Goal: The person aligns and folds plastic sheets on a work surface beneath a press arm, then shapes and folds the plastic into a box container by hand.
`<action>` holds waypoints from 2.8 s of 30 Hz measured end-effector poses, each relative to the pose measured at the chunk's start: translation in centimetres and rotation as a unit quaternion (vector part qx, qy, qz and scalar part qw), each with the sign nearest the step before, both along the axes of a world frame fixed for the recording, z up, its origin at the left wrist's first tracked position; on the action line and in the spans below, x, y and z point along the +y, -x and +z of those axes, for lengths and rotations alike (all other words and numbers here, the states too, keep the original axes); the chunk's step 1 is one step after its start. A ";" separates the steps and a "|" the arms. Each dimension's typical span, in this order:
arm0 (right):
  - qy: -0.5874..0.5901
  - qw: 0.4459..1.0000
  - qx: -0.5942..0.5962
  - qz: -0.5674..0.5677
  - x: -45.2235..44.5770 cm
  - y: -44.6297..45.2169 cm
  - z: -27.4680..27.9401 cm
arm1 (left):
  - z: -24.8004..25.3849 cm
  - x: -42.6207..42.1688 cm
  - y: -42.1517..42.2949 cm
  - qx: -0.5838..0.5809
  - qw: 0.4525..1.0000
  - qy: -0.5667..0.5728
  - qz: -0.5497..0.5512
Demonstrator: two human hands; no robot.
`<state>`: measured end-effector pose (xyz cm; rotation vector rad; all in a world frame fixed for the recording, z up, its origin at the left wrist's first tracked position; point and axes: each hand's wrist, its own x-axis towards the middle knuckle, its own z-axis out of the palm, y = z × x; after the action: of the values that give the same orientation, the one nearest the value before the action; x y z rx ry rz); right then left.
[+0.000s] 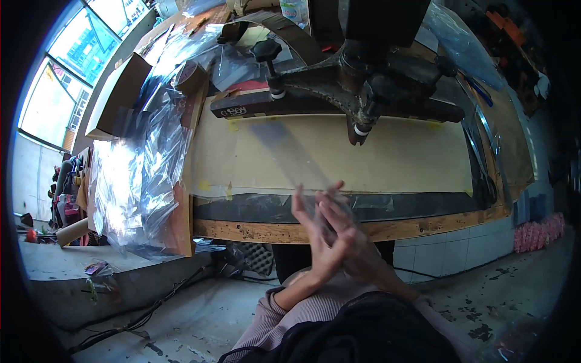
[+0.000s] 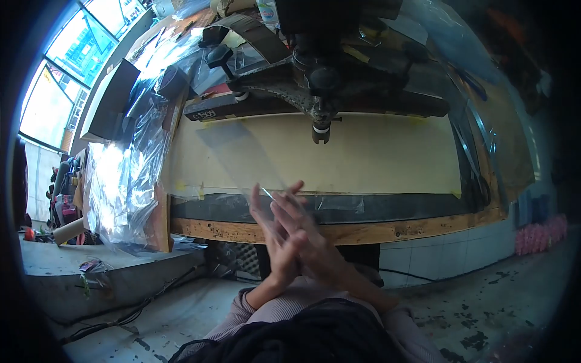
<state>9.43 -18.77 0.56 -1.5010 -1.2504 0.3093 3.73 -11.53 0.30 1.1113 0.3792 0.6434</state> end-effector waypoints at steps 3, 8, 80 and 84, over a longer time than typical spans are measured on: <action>-0.014 1.000 0.011 -0.008 0.2 -0.7 0.0 | -0.5 -0.7 0.1 -0.007 0.998 -0.068 -0.012; -0.073 0.993 0.096 -0.014 1.3 -1.1 -1.0 | -0.6 -1.3 -0.2 0.023 0.977 -0.206 0.057; -0.028 0.977 -0.185 -0.107 -0.1 0.4 1.4 | 2.5 3.4 -2.9 -0.222 0.973 0.009 -0.069; -0.081 0.978 -0.171 -0.091 0.4 0.3 1.2 | 2.7 2.4 -3.5 -0.240 0.969 0.004 -0.058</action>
<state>9.17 -18.33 1.73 -1.5559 -1.3561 -0.1768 7.23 -9.14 3.01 0.9252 -0.0986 0.7793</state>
